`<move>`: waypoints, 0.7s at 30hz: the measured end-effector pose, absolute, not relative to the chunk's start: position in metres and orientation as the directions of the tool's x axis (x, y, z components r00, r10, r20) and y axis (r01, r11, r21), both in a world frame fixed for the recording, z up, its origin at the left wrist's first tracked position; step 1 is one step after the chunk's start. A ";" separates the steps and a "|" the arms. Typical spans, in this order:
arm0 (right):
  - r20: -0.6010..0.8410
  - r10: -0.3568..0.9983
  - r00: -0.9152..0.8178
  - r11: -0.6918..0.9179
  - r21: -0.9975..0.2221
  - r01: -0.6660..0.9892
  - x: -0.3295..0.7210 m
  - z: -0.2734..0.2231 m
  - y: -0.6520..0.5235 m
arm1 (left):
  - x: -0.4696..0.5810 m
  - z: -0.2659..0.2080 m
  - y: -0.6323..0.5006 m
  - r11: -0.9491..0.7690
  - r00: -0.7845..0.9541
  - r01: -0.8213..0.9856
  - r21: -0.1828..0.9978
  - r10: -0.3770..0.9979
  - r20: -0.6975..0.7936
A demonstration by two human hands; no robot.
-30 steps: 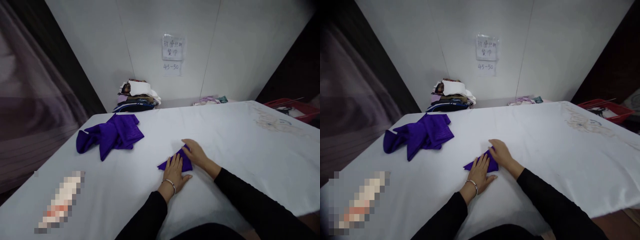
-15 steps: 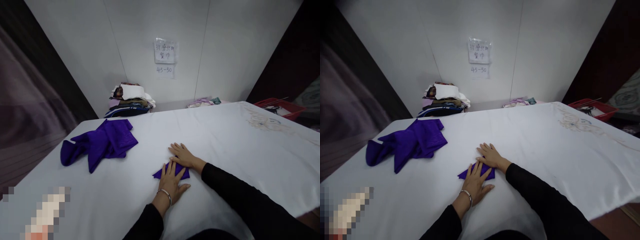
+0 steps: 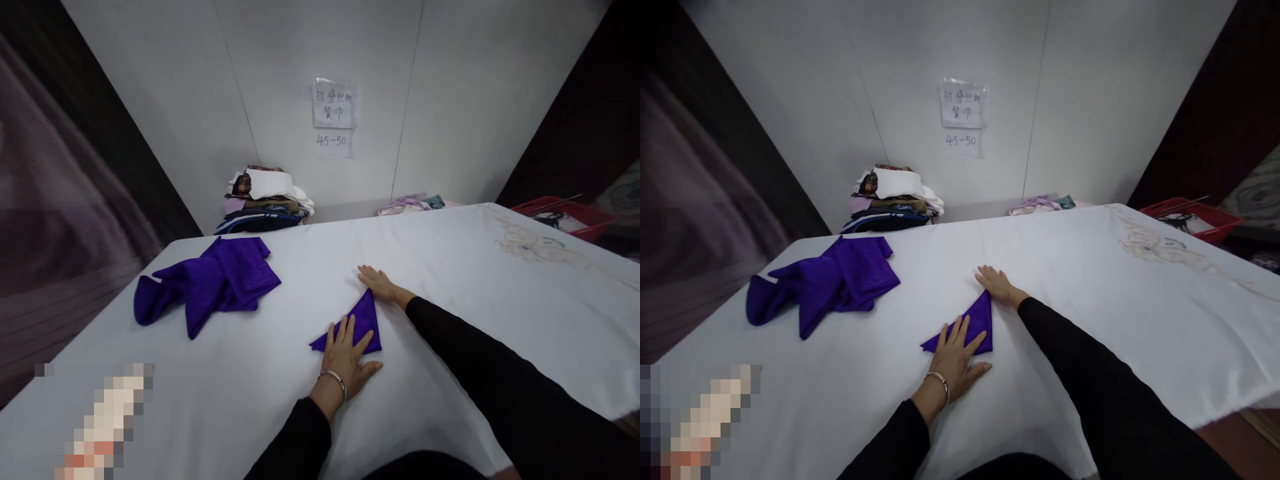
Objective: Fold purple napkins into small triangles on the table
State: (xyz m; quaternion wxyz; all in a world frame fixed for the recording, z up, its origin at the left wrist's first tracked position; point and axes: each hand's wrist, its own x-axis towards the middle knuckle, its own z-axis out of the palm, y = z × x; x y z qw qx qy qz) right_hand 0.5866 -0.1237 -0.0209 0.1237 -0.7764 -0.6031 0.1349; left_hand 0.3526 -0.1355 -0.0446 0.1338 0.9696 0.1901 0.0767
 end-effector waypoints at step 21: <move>0.196 0.980 -0.042 0.095 -0.269 0.958 0.479 -0.048 -0.260 | 0.353 -0.037 -0.135 -0.888 0.923 0.367 0.278 0.384 0.007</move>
